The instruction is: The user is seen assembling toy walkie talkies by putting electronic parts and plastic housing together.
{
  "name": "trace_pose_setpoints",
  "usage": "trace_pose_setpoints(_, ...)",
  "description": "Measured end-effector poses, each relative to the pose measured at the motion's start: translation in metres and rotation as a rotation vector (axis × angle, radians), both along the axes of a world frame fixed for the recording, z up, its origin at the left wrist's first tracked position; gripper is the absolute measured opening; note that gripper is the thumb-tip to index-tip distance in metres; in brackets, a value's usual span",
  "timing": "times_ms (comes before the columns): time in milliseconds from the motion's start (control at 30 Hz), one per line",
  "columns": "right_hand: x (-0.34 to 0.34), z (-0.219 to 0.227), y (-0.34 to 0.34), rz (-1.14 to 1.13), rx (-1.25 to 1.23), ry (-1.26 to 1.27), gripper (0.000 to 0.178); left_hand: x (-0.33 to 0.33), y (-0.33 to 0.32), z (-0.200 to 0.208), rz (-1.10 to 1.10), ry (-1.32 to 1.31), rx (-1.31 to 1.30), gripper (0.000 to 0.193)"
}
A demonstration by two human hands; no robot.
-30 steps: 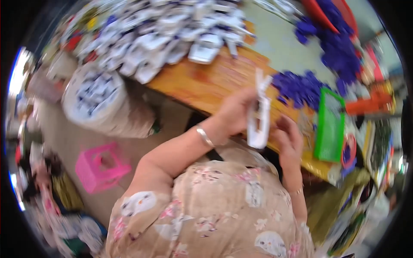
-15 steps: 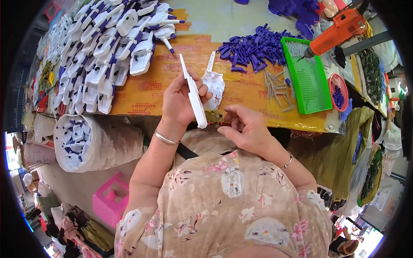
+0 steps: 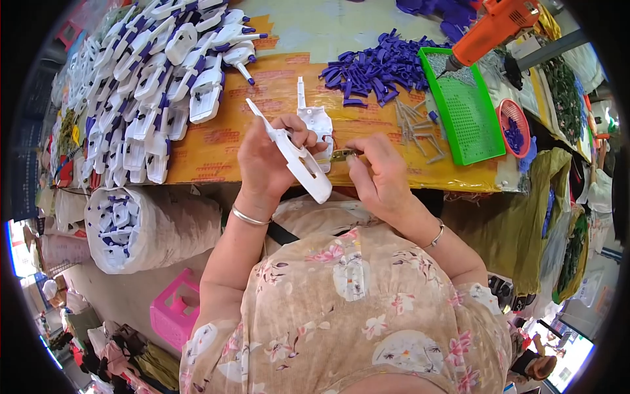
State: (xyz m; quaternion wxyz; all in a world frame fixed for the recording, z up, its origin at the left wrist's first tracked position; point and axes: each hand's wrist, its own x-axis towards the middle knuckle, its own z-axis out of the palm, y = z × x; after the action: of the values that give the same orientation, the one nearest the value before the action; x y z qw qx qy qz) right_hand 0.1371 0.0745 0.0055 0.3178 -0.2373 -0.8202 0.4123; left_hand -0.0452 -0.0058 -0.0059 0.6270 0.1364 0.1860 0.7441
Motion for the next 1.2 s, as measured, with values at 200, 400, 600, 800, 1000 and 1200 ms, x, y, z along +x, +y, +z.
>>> trace_pose_setpoints(200,-0.003,-0.007,0.014,-0.076,0.171,0.118,0.021,0.009,0.007,0.009,-0.013,0.049,-0.079,0.037)
trace_pose_setpoints(400,0.003,-0.004,0.025,-0.118,0.032,0.123,0.015,0.011,0.007,0.027,-0.008,0.43,-0.237,0.045)
trace_pose_setpoints(600,0.005,-0.005,0.037,-0.035,-0.502,0.101,0.016,0.026,0.002,0.04,0.05,0.63,-0.325,0.043)
trace_pose_setpoints(800,-0.004,-0.024,0.05,0.075,-0.704,0.139,0.014,0.036,0.01,0.048,-0.089,0.766,-0.206,0.036)
trace_pose_setpoints(1000,-0.006,-0.008,0.072,0.295,-0.941,0.09,0.015,0.068,0.03,0.048,-0.111,0.812,-0.151,0.042)
trace_pose_setpoints(1200,-0.002,-0.015,0.107,0.325,-0.896,0.037,0.021,0.073,0.028,0.049,0.341,1.828,0.032,0.059)
